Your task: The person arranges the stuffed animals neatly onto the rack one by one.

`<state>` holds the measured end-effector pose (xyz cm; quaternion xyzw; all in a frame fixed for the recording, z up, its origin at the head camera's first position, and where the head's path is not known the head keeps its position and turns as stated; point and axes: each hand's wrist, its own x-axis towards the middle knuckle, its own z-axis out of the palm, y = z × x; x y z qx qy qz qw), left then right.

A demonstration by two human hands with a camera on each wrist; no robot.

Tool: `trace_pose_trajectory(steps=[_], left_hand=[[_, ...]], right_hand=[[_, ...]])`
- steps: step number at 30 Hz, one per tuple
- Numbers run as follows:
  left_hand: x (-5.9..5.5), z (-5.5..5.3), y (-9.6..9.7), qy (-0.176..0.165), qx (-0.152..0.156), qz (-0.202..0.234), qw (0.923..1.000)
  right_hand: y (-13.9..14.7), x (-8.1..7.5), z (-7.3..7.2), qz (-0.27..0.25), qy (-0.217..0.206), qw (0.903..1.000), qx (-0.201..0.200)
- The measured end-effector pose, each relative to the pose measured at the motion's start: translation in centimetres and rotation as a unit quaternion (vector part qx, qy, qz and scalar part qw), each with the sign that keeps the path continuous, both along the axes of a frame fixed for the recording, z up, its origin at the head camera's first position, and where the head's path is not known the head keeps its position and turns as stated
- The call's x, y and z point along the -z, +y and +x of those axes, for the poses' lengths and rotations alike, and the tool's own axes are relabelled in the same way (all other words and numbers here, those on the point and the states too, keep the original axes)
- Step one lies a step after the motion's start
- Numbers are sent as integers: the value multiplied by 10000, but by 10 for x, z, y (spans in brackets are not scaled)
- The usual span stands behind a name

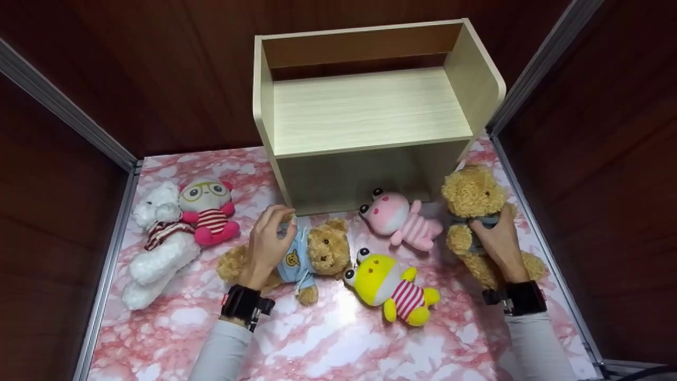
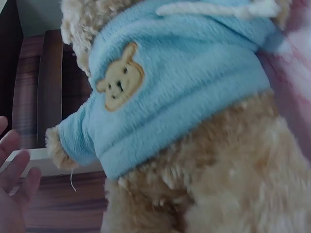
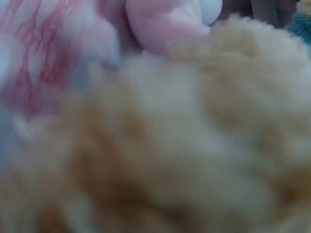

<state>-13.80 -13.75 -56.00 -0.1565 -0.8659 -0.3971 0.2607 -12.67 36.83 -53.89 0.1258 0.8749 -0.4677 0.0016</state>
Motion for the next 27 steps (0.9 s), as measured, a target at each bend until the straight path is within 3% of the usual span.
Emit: trace_pose_trajectory(steps=[5,8,11,16,20,25,27], left_hand=[[-3,0,9,-307,314,397,9982],[-11,0,20,-852,729,1003,9886],[-21,1,33,-1543,1200,1527,9687],[-33,1,56,-2402,1742,1799,9379],[-35,0,72,-3033,2197,2115,9028],[-32,-1,90,-3266,2845,2922,8527],[-32,-2,98,-3305,2984,3171,8374]], right_hand=[[-24,-8,9,426,517,9978,-5],[-38,-14,13,509,802,9954,-81],[-52,-18,15,553,1185,9912,-187],[-78,-20,18,558,1731,9821,-489],[-98,-20,19,536,2168,9719,-743],[-122,-16,15,429,2657,9592,-861],[-132,-15,12,393,2794,9556,-846]])
